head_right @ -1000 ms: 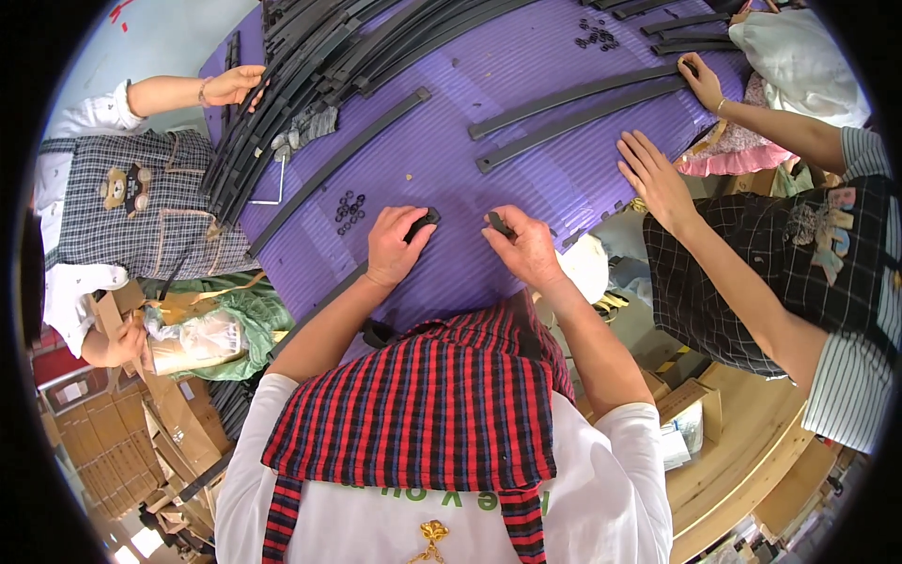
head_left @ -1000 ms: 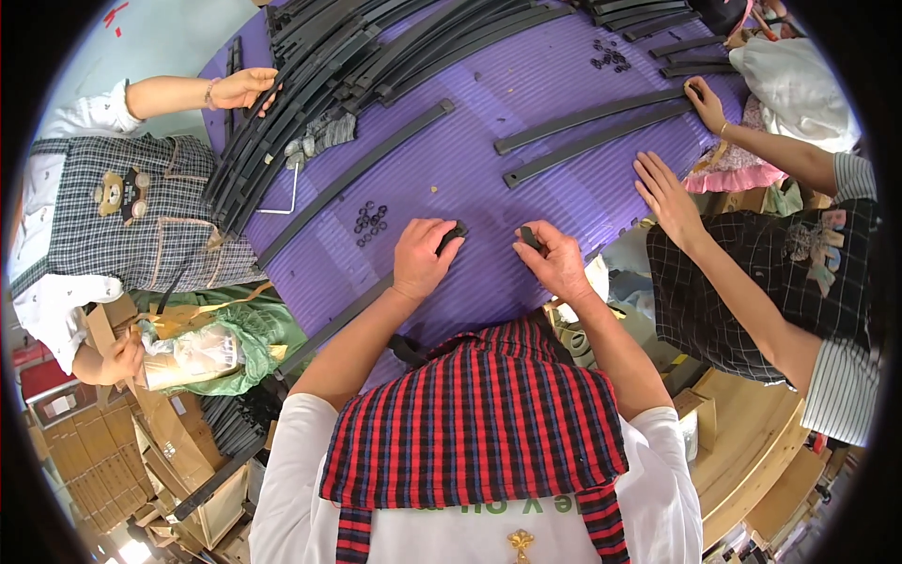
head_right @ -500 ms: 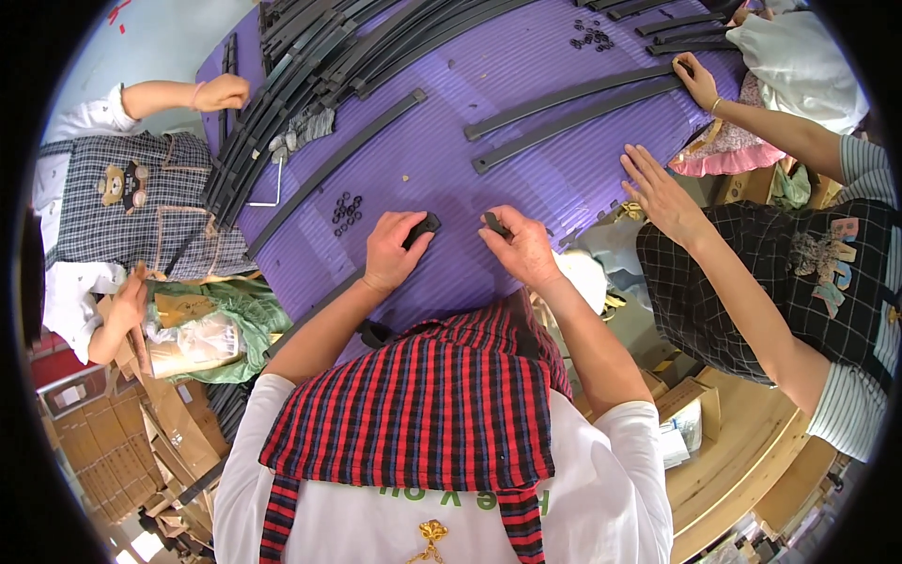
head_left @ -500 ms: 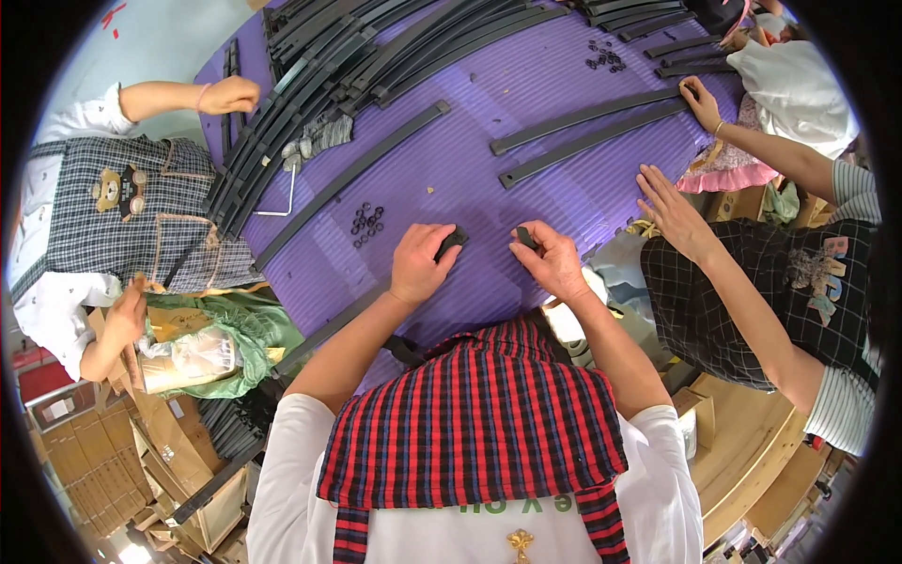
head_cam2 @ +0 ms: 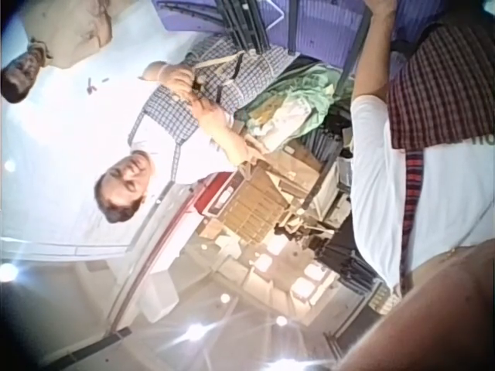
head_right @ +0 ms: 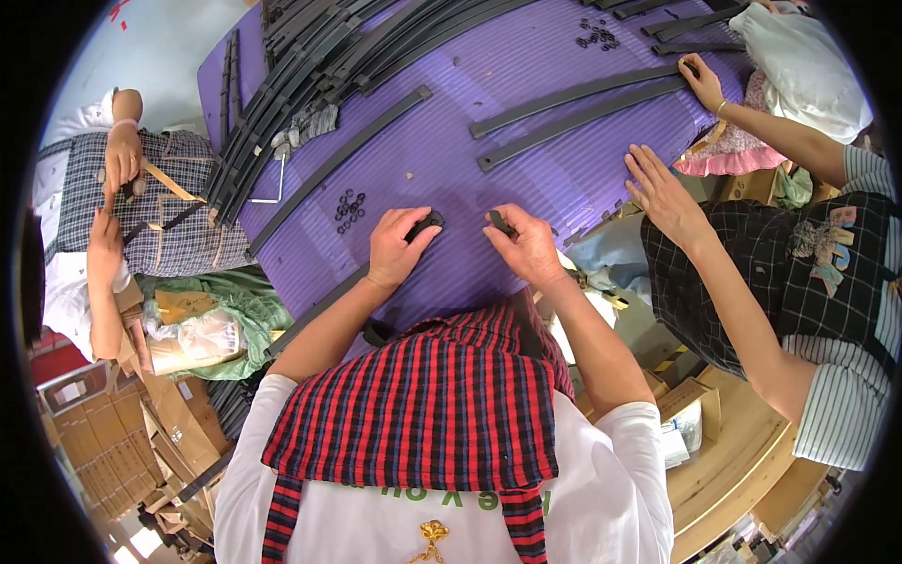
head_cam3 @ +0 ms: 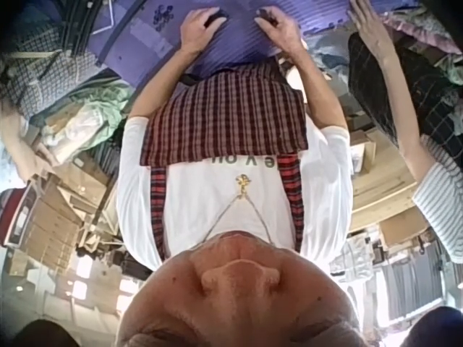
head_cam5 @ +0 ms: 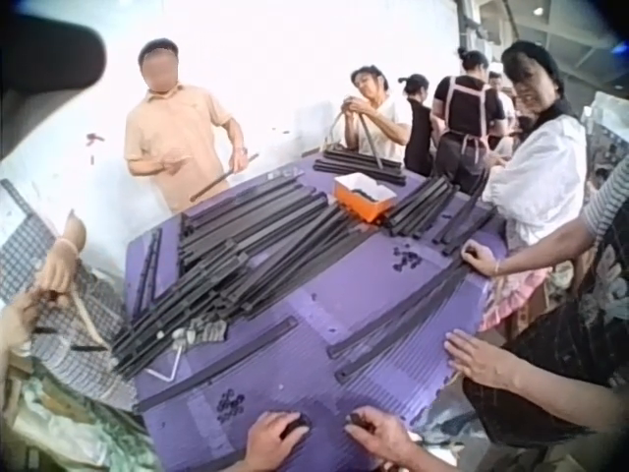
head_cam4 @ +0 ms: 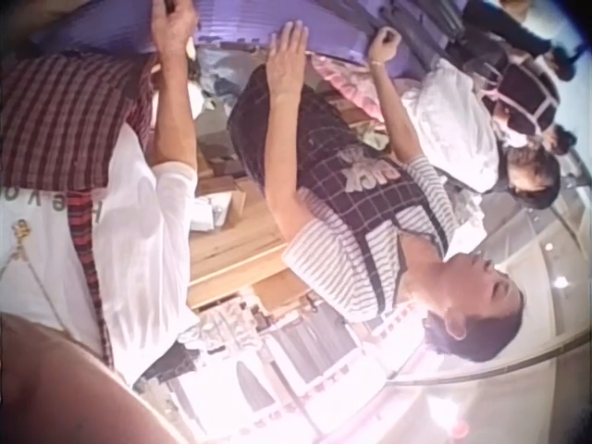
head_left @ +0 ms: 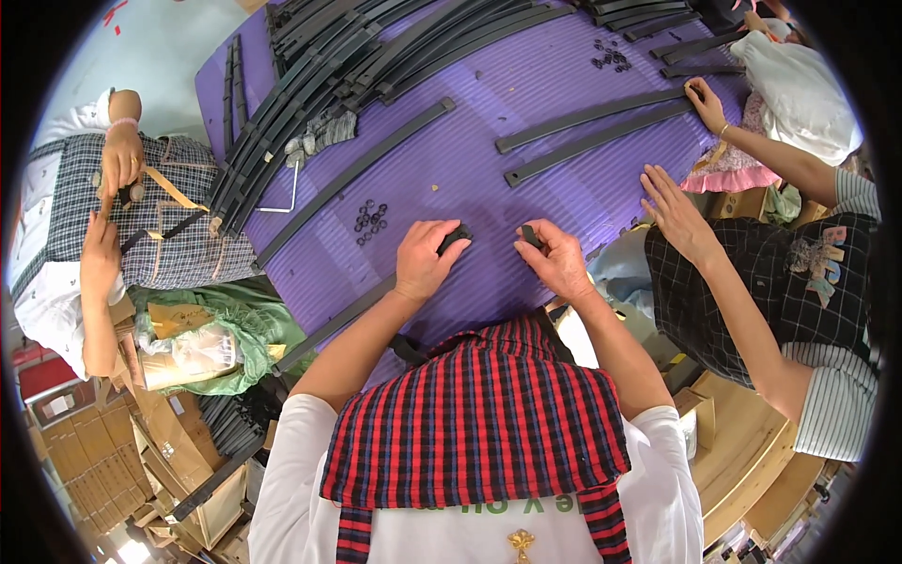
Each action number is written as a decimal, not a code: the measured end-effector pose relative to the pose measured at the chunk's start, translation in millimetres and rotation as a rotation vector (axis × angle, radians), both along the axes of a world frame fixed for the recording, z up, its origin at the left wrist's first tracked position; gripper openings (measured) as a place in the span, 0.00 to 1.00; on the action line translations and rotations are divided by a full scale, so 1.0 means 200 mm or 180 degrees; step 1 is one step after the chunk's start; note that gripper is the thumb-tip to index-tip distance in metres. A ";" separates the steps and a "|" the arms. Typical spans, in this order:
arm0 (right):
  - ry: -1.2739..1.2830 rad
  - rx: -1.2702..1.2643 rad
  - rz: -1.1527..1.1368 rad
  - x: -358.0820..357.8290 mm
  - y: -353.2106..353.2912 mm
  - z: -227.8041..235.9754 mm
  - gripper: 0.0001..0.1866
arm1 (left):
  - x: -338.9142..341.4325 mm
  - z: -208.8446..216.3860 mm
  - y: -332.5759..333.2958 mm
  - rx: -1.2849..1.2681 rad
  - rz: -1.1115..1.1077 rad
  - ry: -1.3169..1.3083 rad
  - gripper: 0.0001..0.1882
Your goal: Applying adhesive tape to small black plastic components at a work table.
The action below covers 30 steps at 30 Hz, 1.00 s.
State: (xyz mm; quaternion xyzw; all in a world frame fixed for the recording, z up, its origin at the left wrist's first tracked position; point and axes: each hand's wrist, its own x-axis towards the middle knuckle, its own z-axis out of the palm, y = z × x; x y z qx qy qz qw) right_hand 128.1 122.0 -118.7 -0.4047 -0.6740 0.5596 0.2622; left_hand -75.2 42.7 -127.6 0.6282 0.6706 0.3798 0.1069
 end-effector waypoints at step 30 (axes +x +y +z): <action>-0.0168 0.0014 -0.0007 0.01 -0.01 0.05 0.10 | 0.02 0.02 -0.01 -0.0059 0.0060 -0.0232 0.11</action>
